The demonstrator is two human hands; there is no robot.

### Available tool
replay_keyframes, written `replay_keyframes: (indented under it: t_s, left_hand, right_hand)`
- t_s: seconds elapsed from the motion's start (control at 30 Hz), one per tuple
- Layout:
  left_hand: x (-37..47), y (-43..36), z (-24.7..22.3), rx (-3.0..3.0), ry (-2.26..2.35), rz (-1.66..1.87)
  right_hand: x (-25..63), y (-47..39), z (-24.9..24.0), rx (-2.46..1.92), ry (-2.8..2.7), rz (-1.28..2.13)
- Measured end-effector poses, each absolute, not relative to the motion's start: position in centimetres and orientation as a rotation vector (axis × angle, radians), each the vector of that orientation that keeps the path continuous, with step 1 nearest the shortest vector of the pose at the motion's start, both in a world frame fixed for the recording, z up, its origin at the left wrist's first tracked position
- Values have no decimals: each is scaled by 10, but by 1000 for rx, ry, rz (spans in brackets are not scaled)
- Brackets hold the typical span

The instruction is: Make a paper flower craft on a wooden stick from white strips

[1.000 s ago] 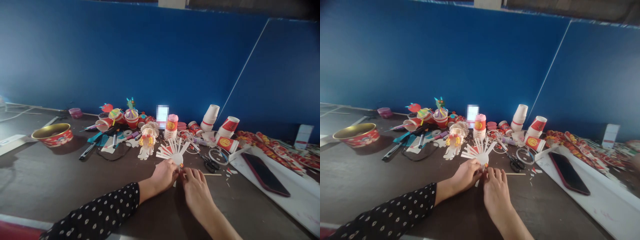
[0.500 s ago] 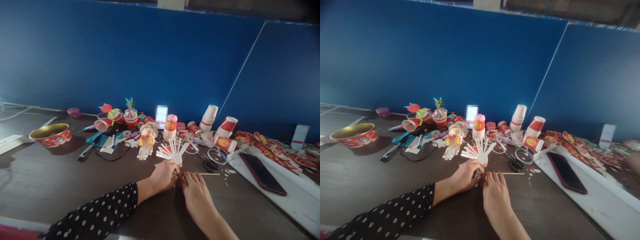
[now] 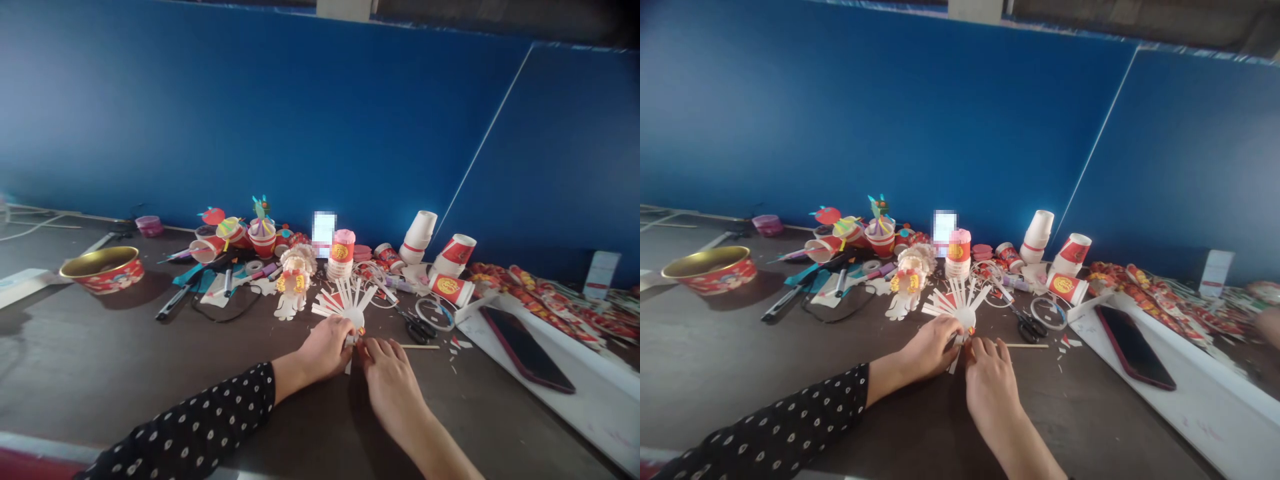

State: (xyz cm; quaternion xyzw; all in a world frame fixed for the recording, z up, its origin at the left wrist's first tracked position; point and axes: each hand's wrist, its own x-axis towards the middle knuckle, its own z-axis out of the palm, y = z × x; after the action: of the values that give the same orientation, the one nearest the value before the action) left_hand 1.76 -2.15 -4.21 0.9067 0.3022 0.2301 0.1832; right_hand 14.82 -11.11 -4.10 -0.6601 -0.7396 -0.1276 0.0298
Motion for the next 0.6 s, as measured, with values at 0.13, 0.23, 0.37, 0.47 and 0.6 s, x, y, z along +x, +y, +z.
replay_keyframes:
  t_s: [0.13, 0.23, 0.37, 0.47, 0.6]
  left_hand:
    - [19, -23, -38, 2584, 765, 654]
    - [22, -21, -38, 2597, 777, 657]
    - [25, -18, -40, 2629, 779, 649]
    - [26, -17, -40, 2646, 793, 644]
    - [26, -18, -39, 2645, 821, 643]
  right_hand:
    - [148, -109, -39, -2078, -2287, -400]
    - [147, -108, -39, -2088, -2287, -405]
    - [146, -109, -38, -2097, -2267, -383]
    - [149, -112, -41, -2061, -2256, -372]
    - [155, -118, -47, -1985, -2271, -333]
